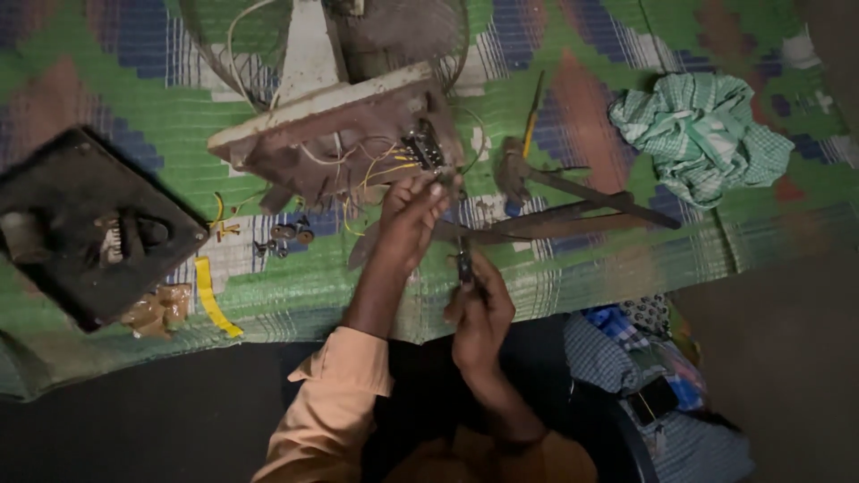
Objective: Repairing the electrical components and wiring of an electric table fan.
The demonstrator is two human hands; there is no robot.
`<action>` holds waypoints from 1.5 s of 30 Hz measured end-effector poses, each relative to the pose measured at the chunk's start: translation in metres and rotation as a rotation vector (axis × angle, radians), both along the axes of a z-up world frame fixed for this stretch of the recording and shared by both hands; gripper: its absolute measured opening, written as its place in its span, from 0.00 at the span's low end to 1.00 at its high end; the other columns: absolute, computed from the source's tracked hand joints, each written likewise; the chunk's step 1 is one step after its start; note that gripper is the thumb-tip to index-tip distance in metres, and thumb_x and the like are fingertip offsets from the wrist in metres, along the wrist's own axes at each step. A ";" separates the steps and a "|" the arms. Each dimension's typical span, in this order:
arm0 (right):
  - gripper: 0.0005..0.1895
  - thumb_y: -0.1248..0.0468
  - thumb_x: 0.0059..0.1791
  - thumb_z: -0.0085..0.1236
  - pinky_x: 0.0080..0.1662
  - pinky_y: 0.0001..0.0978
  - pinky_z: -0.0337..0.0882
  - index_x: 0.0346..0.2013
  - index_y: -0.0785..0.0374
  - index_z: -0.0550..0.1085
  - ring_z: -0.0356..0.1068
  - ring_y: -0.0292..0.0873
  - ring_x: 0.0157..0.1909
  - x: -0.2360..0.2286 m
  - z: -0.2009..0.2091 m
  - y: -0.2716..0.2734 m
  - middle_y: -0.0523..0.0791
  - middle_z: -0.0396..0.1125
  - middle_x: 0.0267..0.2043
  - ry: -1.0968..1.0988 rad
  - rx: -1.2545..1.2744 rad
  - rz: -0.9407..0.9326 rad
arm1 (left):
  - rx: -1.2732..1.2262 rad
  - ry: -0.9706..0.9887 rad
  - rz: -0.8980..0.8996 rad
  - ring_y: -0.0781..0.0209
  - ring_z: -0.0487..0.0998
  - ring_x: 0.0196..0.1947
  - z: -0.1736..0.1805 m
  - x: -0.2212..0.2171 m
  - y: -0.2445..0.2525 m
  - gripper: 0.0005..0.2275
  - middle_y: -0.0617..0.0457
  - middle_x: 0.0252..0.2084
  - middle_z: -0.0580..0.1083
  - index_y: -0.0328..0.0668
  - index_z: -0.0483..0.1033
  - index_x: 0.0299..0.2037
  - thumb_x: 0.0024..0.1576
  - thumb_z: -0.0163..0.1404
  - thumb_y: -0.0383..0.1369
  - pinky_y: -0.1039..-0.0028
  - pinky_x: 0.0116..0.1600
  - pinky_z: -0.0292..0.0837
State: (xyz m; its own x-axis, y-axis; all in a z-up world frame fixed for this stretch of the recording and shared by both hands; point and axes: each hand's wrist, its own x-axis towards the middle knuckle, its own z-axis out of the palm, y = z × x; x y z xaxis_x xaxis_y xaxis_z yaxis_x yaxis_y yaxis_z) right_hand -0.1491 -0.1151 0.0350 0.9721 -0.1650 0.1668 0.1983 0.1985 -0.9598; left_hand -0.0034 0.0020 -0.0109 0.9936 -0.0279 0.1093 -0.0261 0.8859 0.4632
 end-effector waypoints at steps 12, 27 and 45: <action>0.29 0.78 0.48 0.45 0.29 0.22 0.68 0.66 0.71 0.68 0.64 0.31 0.27 -0.001 0.018 0.010 0.45 0.70 0.37 0.022 -0.310 -0.059 | -0.048 -0.003 -0.026 0.42 0.75 0.63 0.026 -0.009 0.007 0.09 0.41 0.58 0.73 0.32 0.70 0.52 0.62 0.50 0.21 0.57 0.64 0.72; 0.27 0.79 0.50 0.49 0.28 0.23 0.66 0.66 0.73 0.69 0.63 0.30 0.24 -0.001 0.027 0.015 0.47 0.73 0.38 0.012 -0.325 -0.057 | -0.045 0.055 -0.044 0.42 0.75 0.63 0.019 -0.008 0.007 0.10 0.42 0.56 0.69 0.31 0.67 0.52 0.62 0.51 0.23 0.56 0.63 0.72; 0.17 0.63 0.60 0.46 0.32 0.24 0.64 0.60 0.70 0.67 0.61 0.35 0.31 0.018 0.020 -0.008 0.51 0.69 0.53 0.465 1.193 0.507 | -0.107 0.215 0.054 0.68 0.75 0.40 0.025 0.002 0.001 0.04 0.58 0.35 0.76 0.45 0.76 0.37 0.64 0.55 0.32 0.75 0.40 0.65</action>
State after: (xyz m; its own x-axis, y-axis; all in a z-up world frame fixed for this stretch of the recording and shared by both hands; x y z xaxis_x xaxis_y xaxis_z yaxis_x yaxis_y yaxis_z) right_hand -0.1310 -0.1227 0.0549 0.8953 0.4083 -0.1781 -0.4311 0.8948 -0.1157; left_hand -0.0012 0.0031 0.0144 0.9941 0.0259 -0.1049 0.0144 0.9303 0.3665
